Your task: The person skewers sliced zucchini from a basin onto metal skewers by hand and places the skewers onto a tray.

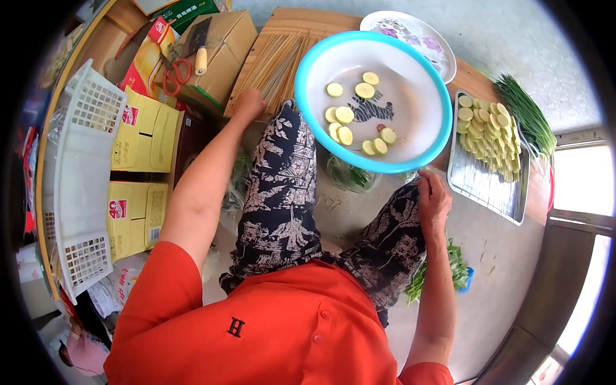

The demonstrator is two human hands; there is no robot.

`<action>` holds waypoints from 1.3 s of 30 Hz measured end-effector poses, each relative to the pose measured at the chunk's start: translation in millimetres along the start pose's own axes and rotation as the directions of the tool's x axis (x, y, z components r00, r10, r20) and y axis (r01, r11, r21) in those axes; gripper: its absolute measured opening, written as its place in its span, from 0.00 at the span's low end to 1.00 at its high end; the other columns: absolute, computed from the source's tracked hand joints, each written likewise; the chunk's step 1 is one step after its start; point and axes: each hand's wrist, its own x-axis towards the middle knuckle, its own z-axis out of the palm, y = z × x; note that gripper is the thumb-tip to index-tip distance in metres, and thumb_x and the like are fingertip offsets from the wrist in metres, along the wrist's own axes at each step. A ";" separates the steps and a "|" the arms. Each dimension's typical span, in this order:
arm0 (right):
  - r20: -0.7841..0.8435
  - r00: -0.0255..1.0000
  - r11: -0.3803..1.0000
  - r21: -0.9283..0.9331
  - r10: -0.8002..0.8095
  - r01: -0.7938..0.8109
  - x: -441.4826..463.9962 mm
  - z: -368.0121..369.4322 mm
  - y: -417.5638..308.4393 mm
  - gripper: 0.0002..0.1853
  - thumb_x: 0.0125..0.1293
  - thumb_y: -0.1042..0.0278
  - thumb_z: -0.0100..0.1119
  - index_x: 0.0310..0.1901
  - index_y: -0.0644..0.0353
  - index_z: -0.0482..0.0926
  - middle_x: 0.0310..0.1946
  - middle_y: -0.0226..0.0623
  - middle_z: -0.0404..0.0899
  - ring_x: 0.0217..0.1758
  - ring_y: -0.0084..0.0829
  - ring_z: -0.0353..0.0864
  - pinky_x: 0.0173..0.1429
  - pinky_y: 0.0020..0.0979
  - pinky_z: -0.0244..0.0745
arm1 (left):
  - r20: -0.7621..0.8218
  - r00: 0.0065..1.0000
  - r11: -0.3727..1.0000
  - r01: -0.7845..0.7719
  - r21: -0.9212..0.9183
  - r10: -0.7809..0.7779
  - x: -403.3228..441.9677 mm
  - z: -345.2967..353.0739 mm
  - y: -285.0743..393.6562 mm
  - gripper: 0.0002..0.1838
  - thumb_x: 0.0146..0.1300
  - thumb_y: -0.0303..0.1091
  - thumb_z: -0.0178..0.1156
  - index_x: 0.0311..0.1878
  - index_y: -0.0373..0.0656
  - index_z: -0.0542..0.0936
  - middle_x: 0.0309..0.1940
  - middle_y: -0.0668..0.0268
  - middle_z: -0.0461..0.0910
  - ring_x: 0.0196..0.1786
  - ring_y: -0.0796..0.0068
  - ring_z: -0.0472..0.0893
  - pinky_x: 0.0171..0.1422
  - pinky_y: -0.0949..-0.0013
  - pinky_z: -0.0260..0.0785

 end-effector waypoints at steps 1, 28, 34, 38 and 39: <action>0.003 1.000 1.000 -0.001 -0.004 0.004 -0.4 -0.9 -0.1 0.08 0.64 0.76 0.54 0.42 0.64 0.81 0.30 0.39 0.81 0.33 0.33 0.82 0.43 0.31 0.75 | 0.134 0.989 0.998 0.061 -0.020 -0.058 4.5 -4.3 -1.0 0.10 0.54 0.31 0.57 0.34 0.37 0.83 0.35 0.46 0.82 0.40 0.46 0.83 0.44 0.51 0.75; -0.008 1.000 1.000 -0.020 -0.024 0.024 -1.2 2.3 4.5 0.09 0.64 0.75 0.54 0.43 0.61 0.82 0.30 0.38 0.82 0.34 0.34 0.82 0.43 0.31 0.76 | 0.304 0.950 0.961 0.144 -0.236 -0.068 0.6 -20.5 -21.6 0.12 0.54 0.35 0.64 0.34 0.35 0.83 0.30 0.53 0.83 0.27 0.68 0.83 0.29 0.66 0.73; -0.038 0.999 0.999 0.028 -0.015 0.016 -1.4 2.1 3.8 0.09 0.63 0.76 0.55 0.42 0.62 0.82 0.31 0.39 0.82 0.34 0.34 0.83 0.43 0.30 0.76 | 0.512 0.859 0.486 0.439 -0.755 0.020 -25.1 -70.8 -9.0 0.07 0.61 0.31 0.60 0.38 0.39 0.81 0.22 0.72 0.75 0.19 0.83 0.71 0.21 0.77 0.63; 0.050 0.982 0.926 0.327 0.183 -0.190 -0.6 -5.3 -15.3 0.10 0.68 0.73 0.52 0.46 0.64 0.81 0.32 0.34 0.83 0.28 0.21 0.76 0.36 0.24 0.72 | 0.490 0.834 0.257 0.430 -0.865 0.254 -65.6 -144.9 55.7 0.08 0.63 0.29 0.59 0.43 0.37 0.79 0.22 0.75 0.71 0.18 0.88 0.66 0.19 0.81 0.57; 0.128 0.949 0.825 0.470 0.288 -0.314 0.6 -7.2 -28.0 0.11 0.70 0.72 0.51 0.47 0.64 0.81 0.32 0.32 0.83 0.26 0.18 0.73 0.33 0.21 0.69 | 0.499 0.823 0.267 0.434 -0.860 0.270 -78.1 -156.7 73.5 0.08 0.63 0.29 0.59 0.43 0.37 0.79 0.22 0.75 0.71 0.18 0.88 0.66 0.19 0.81 0.57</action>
